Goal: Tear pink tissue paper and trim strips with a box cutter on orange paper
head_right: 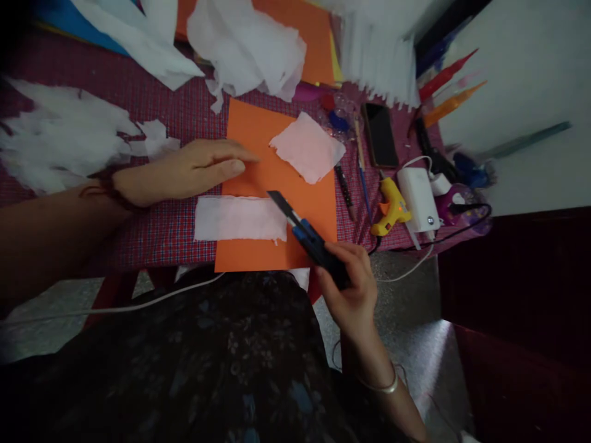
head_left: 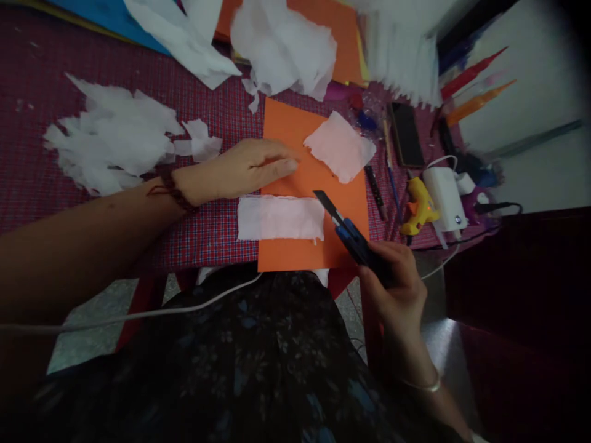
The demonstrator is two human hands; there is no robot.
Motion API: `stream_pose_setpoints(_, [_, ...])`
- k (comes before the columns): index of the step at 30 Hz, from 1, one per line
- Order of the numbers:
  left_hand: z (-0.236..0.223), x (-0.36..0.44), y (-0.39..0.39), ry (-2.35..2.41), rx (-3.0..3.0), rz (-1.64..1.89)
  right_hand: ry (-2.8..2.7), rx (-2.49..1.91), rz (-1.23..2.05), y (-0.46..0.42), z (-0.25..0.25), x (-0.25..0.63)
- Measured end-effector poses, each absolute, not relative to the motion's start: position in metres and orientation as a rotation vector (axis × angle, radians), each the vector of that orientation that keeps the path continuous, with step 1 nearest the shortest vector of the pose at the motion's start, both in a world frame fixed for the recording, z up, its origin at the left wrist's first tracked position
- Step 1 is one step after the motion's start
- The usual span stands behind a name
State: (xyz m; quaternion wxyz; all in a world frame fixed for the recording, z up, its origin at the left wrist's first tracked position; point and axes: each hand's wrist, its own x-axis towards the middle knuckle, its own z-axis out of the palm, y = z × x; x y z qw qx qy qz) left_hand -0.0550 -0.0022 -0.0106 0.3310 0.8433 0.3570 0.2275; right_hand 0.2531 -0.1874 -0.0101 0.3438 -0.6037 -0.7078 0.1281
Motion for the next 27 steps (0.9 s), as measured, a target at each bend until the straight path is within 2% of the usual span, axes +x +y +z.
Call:
stream_pose_setpoints(4, [-0.002,-0.058,-0.002,1.025,2.278,0.535,-1.884,-1.546,0.146,-0.155,-0.026,0.275])
stream_pose_setpoints(12, [0.019,-0.046,-0.031,1.075,2.559,0.065,-2.047,-1.575,0.000,-0.127,-0.022,0.265])
stream_pose_setpoints(16, [0.013,-0.038,-0.036,1.113,2.579,0.019,-2.168,-1.315,0.284,-0.109,-0.007,0.229])
stream_pose_setpoints(19, [0.011,-0.036,-0.037,1.116,2.579,0.001,-2.315,-1.311,0.442,-0.088,-0.002,0.205])
stream_pose_setpoints(27, [0.017,-0.042,-0.036,1.062,2.595,-0.060,-2.513,-1.397,0.399,-0.069,-0.001,0.184])
